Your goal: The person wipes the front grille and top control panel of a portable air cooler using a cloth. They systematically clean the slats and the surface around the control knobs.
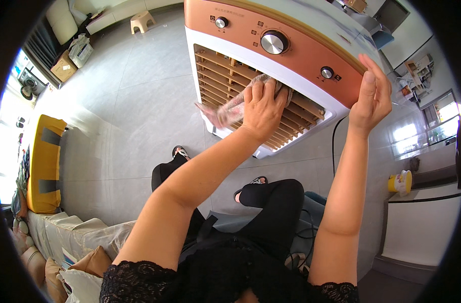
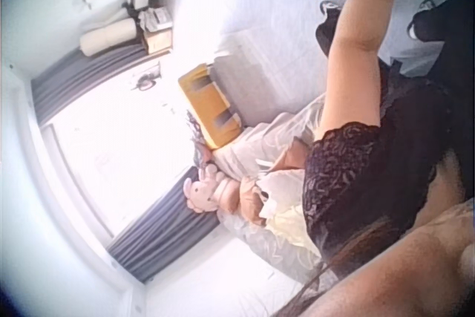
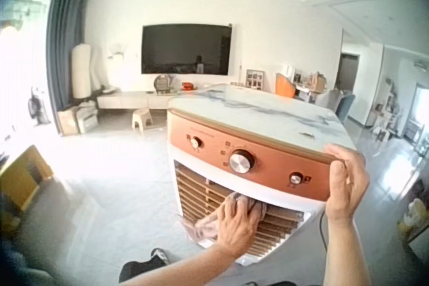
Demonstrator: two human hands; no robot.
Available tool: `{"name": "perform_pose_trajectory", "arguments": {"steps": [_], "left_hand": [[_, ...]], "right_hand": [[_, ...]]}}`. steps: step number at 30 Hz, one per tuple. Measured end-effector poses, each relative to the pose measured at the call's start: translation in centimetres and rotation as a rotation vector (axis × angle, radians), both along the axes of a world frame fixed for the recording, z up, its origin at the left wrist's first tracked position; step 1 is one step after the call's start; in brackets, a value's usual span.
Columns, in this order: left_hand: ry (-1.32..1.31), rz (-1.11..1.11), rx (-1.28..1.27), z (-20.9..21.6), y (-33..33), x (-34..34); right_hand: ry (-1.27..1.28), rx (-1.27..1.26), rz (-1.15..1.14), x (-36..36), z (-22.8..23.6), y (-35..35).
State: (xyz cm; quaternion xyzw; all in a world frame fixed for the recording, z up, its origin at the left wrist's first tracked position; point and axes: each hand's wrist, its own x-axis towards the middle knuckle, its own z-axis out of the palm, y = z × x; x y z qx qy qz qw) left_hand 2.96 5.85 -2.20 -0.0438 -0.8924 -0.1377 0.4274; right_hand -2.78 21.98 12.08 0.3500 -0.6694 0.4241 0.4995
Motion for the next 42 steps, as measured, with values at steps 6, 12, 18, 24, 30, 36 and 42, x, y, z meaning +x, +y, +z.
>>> {"name": "perform_pose_trajectory", "arguments": {"steps": [6,12,18,24,30,36,42], "left_hand": [[-0.113,-0.008,0.157,2.0,0.2,-0.2],[-0.087,-0.281,0.679,-0.1,-1.8,4.2],[-0.415,-0.665,1.917,0.0,-1.2,8.4],[-0.741,-0.808,1.672,1.1,-3.2,8.6],[-0.616,-0.390,1.645,3.9,-4.0,2.9],[-0.617,-0.432,1.832,3.2,-2.6,-0.9],[-0.575,-0.555,1.948,2.8,-2.9,-1.3]], "right_hand": [[-0.043,-0.038,0.010,-0.1,-0.2,0.4],[0.123,0.103,-0.106,1.3,-0.1,0.9],[-0.449,0.422,0.116,11.8,-12.8,-2.1],[-0.929,-0.081,0.315,12.4,-18.5,-1.8],[-0.862,-0.164,0.074,6.1,-11.3,-2.8],[-0.959,0.480,-0.144,4.5,-8.4,-4.3],[-1.050,0.535,0.082,4.6,-8.5,-1.4]]}}
